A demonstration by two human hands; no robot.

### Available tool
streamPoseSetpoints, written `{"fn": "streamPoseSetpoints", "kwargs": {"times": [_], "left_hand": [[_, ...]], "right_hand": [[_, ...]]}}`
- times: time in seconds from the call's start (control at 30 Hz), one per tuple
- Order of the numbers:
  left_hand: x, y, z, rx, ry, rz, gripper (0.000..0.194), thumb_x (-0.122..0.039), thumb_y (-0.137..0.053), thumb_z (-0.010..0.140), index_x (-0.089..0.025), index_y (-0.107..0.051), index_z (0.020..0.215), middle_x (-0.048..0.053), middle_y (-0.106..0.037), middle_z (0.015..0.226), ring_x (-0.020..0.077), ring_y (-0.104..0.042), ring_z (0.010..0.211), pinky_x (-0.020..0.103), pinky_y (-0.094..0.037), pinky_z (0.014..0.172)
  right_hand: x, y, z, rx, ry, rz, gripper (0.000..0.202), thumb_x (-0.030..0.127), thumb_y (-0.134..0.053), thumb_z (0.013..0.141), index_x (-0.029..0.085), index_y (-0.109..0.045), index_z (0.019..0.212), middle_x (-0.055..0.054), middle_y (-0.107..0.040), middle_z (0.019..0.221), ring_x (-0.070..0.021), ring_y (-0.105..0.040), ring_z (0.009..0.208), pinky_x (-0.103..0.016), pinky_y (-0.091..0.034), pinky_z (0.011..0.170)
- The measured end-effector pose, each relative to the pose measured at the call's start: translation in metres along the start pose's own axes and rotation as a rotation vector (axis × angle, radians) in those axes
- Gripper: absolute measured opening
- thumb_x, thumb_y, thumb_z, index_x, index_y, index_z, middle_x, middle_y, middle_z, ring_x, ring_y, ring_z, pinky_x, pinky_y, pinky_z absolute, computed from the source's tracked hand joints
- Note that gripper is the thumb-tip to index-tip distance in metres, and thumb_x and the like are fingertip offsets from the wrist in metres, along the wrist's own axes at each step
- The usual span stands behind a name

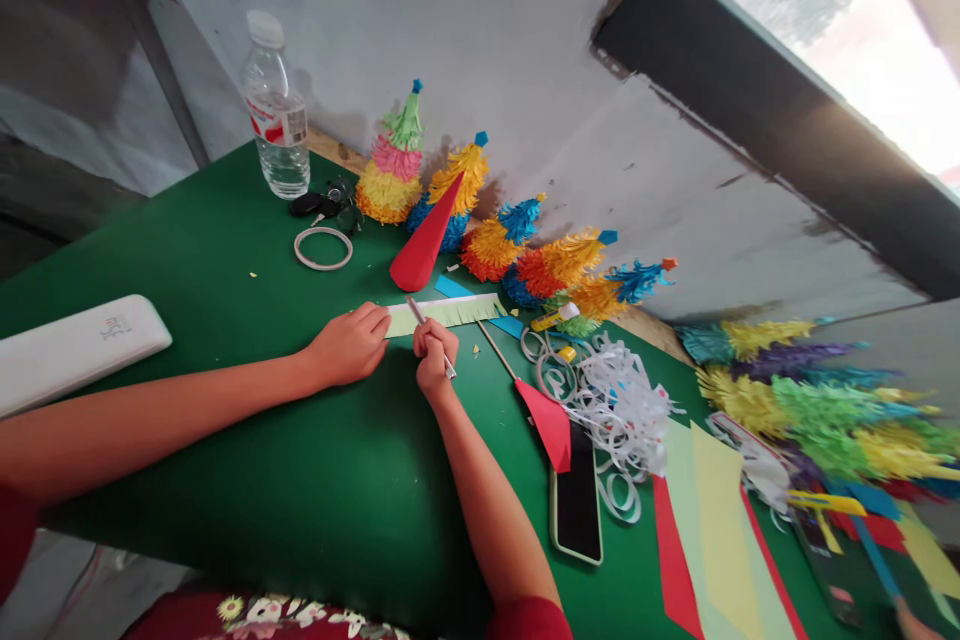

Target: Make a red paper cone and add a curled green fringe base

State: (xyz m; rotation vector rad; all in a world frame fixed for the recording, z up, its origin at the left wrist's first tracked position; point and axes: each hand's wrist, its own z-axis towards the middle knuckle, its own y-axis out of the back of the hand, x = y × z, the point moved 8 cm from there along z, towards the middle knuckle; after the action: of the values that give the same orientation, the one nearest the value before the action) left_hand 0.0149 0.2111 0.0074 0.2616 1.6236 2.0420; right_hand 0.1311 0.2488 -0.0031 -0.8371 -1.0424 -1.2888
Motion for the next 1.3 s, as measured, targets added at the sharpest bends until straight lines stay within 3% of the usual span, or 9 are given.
{"fn": "streamPoseSetpoints", "kwargs": {"times": [0.17,0.33,1.07,1.3], "left_hand": [[0.0,0.002,0.0,0.011,-0.006,-0.005,0.028,-0.022,-0.042,0.091,-0.005,-0.062,0.1,0.018,-0.06,0.1,0.0279,-0.052,0.1,0.037,-0.049,0.078],[0.0,0.001,-0.001,0.016,0.005,-0.017,0.029,-0.023,-0.042,0.091,-0.004,-0.061,0.102,0.02,-0.06,0.105,0.0292,-0.051,0.103,0.038,-0.048,0.08],[0.001,-0.003,0.0,0.028,0.022,-0.014,0.028,-0.021,-0.042,0.09,-0.005,-0.062,0.102,0.019,-0.061,0.105,0.0267,-0.053,0.101,0.036,-0.049,0.079],[0.0,-0.001,0.001,0.043,0.03,0.008,0.025,-0.022,-0.044,0.09,-0.007,-0.063,0.097,0.018,-0.06,0.101,0.0275,-0.052,0.099,0.036,-0.049,0.074]], "right_hand": [[0.013,-0.003,-0.009,0.195,0.122,-0.312,0.022,0.019,-0.038,0.074,0.022,-0.036,0.051,0.002,-0.036,0.05,-0.0119,-0.033,0.048,-0.028,-0.025,0.051],[0.014,-0.009,-0.01,0.276,0.108,-0.433,0.021,0.019,-0.036,0.076,0.022,-0.038,0.055,0.002,-0.037,0.051,-0.0127,-0.035,0.05,-0.028,-0.026,0.052],[0.02,-0.032,-0.005,0.442,0.1,-0.575,0.018,0.017,-0.035,0.077,0.022,-0.036,0.059,0.002,-0.039,0.054,-0.0128,-0.038,0.052,-0.026,-0.028,0.055],[0.031,-0.021,-0.021,0.502,0.049,-0.56,0.017,0.018,-0.035,0.075,0.022,-0.032,0.058,0.003,-0.032,0.052,-0.0127,-0.032,0.05,-0.027,-0.024,0.053]]}}
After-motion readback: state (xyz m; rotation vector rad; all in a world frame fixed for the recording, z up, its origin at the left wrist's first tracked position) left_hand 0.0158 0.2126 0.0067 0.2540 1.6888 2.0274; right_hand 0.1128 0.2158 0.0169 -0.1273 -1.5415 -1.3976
